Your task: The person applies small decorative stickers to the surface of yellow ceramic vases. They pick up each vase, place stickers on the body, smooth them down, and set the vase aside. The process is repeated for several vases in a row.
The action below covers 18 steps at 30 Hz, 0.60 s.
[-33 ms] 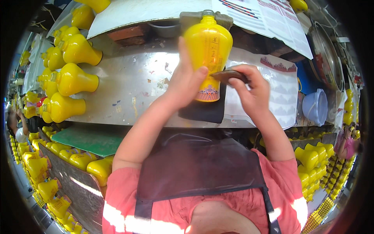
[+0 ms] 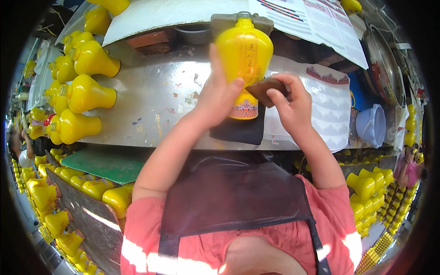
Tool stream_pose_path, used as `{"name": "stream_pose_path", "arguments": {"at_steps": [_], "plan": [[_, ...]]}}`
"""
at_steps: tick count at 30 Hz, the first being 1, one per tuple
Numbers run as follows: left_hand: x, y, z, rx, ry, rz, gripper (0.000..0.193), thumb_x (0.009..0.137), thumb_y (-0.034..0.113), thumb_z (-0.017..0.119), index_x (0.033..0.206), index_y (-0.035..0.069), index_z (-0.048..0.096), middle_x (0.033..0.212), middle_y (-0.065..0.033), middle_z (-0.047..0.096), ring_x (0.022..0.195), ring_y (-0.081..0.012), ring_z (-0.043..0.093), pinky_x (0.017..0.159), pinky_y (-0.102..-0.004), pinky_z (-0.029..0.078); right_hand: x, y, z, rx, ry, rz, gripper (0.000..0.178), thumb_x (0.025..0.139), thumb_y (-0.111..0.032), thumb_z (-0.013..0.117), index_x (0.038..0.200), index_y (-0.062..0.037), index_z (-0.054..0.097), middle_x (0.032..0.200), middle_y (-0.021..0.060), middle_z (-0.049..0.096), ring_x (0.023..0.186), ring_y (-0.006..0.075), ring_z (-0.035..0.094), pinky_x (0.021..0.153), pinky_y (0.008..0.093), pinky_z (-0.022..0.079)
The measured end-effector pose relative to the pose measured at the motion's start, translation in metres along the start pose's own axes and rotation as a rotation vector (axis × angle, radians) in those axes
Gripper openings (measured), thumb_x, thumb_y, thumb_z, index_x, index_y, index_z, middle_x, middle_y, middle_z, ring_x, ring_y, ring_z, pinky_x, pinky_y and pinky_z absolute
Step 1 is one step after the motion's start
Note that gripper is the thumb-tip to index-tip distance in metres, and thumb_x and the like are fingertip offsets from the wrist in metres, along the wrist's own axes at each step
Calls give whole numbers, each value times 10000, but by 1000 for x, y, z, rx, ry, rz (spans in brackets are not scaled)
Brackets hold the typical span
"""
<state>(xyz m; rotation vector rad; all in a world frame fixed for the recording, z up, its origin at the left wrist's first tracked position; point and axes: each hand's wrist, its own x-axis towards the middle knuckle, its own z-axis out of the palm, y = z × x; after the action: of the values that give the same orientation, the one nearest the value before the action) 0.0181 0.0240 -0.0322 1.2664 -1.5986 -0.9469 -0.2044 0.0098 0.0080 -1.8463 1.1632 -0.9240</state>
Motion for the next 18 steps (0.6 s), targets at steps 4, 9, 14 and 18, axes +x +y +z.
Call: {"name": "stream_pose_path", "arguments": {"at_steps": [4,9,14,18], "plan": [[0,1,-2,-158,-61,-20,988,1085,558,391,1581,66,-307,1621,-213,353,1503,-344,357,1226,-386,266,25,25,15,126,283,-139,267,970,-56,691,1225,-20,619,1047,76,696,882,146,681,783,280,552],[1,-2,0,-301,-64,-37,1010,1079,575,402,1581,71,-314,1664,-196,243,1538,-313,267,1241,-382,222,20,10,-3,392,215,-6,309,971,-44,692,1265,-27,599,1065,66,684,886,154,678,781,288,555],[-1,1,0,-217,-4,-41,1001,1019,342,504,1586,-38,-228,1588,-285,376,1450,-406,429,1200,-400,335,27,-14,8,-196,237,-365,344,903,-35,762,1227,-45,645,1020,104,711,869,211,711,758,308,564],[2,8,1,-138,61,2,1030,981,303,580,1593,-69,-160,1569,-301,385,1446,-417,427,1211,-408,318,48,-28,5,-261,311,-491,333,869,-33,796,1184,-65,694,988,92,727,816,211,716,729,294,564]]}}
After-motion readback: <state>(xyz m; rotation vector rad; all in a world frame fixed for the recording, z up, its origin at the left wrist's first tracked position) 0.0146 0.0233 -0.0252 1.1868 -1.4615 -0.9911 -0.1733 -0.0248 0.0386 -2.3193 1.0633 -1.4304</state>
